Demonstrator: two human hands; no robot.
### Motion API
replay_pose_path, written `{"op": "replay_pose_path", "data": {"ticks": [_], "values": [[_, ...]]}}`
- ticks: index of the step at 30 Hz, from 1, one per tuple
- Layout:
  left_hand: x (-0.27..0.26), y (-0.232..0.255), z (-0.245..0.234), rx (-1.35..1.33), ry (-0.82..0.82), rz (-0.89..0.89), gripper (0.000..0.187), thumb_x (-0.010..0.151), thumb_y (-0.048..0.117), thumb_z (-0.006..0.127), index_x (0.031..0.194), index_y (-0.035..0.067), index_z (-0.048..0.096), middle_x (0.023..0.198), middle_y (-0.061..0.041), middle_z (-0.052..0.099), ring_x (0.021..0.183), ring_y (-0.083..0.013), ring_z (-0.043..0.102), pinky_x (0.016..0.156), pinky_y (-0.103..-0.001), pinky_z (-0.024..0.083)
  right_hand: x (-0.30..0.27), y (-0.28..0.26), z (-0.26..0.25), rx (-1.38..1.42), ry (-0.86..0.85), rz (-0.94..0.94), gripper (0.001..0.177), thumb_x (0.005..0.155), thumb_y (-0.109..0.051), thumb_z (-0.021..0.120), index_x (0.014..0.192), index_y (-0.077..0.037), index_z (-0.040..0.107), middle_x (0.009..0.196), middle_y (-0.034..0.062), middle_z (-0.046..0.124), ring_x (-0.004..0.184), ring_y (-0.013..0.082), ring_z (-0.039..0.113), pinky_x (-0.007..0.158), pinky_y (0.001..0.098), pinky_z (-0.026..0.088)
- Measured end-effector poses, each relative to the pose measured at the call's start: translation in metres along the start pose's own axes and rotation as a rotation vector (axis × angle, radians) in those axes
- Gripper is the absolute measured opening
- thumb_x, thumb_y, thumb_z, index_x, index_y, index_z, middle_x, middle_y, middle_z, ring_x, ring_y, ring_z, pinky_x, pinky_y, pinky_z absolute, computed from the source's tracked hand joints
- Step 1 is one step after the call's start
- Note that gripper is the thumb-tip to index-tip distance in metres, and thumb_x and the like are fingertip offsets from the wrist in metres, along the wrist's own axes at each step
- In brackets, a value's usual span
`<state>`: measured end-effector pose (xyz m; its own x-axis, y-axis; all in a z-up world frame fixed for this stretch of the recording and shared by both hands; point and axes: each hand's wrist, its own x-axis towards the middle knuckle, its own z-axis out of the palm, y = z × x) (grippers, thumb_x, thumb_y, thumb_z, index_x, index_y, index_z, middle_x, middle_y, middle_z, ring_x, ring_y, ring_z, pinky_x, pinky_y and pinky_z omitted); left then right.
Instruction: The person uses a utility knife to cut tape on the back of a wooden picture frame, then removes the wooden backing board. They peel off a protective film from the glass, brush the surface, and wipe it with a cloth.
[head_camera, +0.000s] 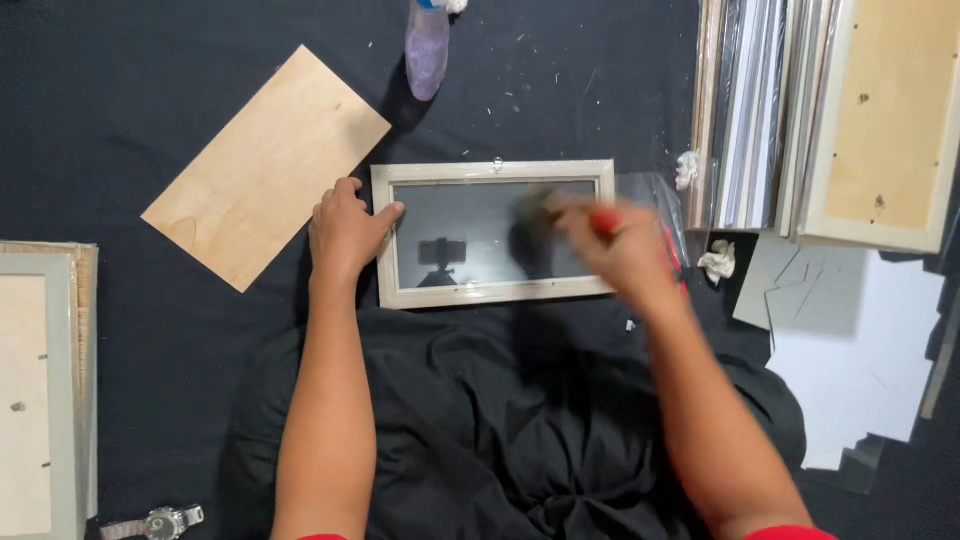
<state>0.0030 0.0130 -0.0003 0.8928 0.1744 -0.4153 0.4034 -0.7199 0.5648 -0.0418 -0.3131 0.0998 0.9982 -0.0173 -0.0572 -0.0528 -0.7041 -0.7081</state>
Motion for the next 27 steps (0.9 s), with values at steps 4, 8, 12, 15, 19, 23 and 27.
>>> {"op": "replay_pose_path", "data": {"ticks": [4, 8, 12, 15, 19, 23, 27], "values": [[-0.009, 0.007, -0.009, 0.008, -0.050, 0.015, 0.071, 0.086, 0.044, 0.079, 0.136, -0.002, 0.057, 0.113, -0.017, 0.066, 0.116, -0.0426, 0.063, 0.099, -0.056, 0.049, -0.009, 0.007, 0.023, 0.091, -0.363, 0.159, 0.020, 0.086, -0.022, 0.074, 0.102, -0.013, 0.082, 0.085, 0.0151, 0.081, 0.074, 0.0320, 0.078, 0.078, 0.0389, 0.058], [-0.009, 0.004, -0.009, 0.040, -0.062, -0.001, 0.073, 0.084, 0.045, 0.080, 0.136, -0.001, 0.058, 0.113, -0.016, 0.068, 0.117, -0.0404, 0.064, 0.099, -0.055, 0.050, 0.022, 0.063, -0.010, -0.309, 0.010, 0.068, 0.016, 0.090, -0.028, 0.070, 0.103, -0.025, 0.080, 0.082, 0.0100, 0.075, 0.083, 0.0351, 0.073, 0.074, 0.0411, 0.057], [-0.006, 0.010, -0.011, 0.042, -0.058, -0.003, 0.070, 0.084, 0.042, 0.080, 0.136, 0.000, 0.058, 0.113, -0.016, 0.069, 0.117, -0.0405, 0.065, 0.098, -0.056, 0.051, -0.005, -0.025, -0.032, -0.046, -0.274, 0.362, 0.022, 0.090, -0.017, 0.072, 0.108, -0.009, 0.081, 0.087, 0.0192, 0.079, 0.069, 0.0270, 0.073, 0.076, 0.0389, 0.056], [-0.011, 0.010, -0.013, 0.044, -0.068, 0.033, 0.070, 0.084, 0.039, 0.081, 0.135, -0.004, 0.057, 0.110, -0.019, 0.070, 0.115, -0.0431, 0.066, 0.098, -0.056, 0.051, 0.008, 0.039, -0.008, -0.375, -0.112, 0.199, 0.023, 0.086, -0.032, 0.073, 0.091, -0.011, 0.081, 0.075, 0.0212, 0.073, 0.081, 0.0481, 0.071, 0.073, 0.0550, 0.055], [-0.012, 0.015, -0.013, 0.049, -0.057, 0.058, 0.070, 0.084, 0.040, 0.082, 0.133, -0.004, 0.058, 0.108, -0.018, 0.070, 0.113, -0.0431, 0.067, 0.097, -0.057, 0.051, 0.028, 0.050, -0.019, -0.230, 0.177, 0.006, 0.016, 0.095, -0.025, 0.074, 0.110, -0.026, 0.080, 0.093, 0.0066, 0.077, 0.093, 0.0355, 0.073, 0.078, 0.0441, 0.055], [-0.016, 0.017, -0.016, 0.025, -0.060, 0.053, 0.069, 0.084, 0.037, 0.082, 0.133, -0.005, 0.058, 0.106, -0.019, 0.070, 0.111, -0.0433, 0.067, 0.095, -0.057, 0.052, 0.024, 0.065, -0.009, -0.435, 0.045, 0.144, 0.018, 0.084, -0.033, 0.069, 0.076, -0.017, 0.074, 0.063, 0.0096, 0.067, 0.068, 0.0386, 0.070, 0.067, 0.0448, 0.054], [-0.016, 0.016, -0.013, 0.036, -0.053, 0.079, 0.069, 0.082, 0.035, 0.084, 0.132, -0.006, 0.059, 0.105, -0.019, 0.070, 0.108, -0.0448, 0.068, 0.093, -0.059, 0.052, 0.023, 0.048, 0.000, -0.222, 0.288, -0.022, 0.012, 0.093, -0.024, 0.073, 0.102, -0.023, 0.081, 0.080, 0.0114, 0.075, 0.084, 0.0397, 0.072, 0.071, 0.0432, 0.054]]}}
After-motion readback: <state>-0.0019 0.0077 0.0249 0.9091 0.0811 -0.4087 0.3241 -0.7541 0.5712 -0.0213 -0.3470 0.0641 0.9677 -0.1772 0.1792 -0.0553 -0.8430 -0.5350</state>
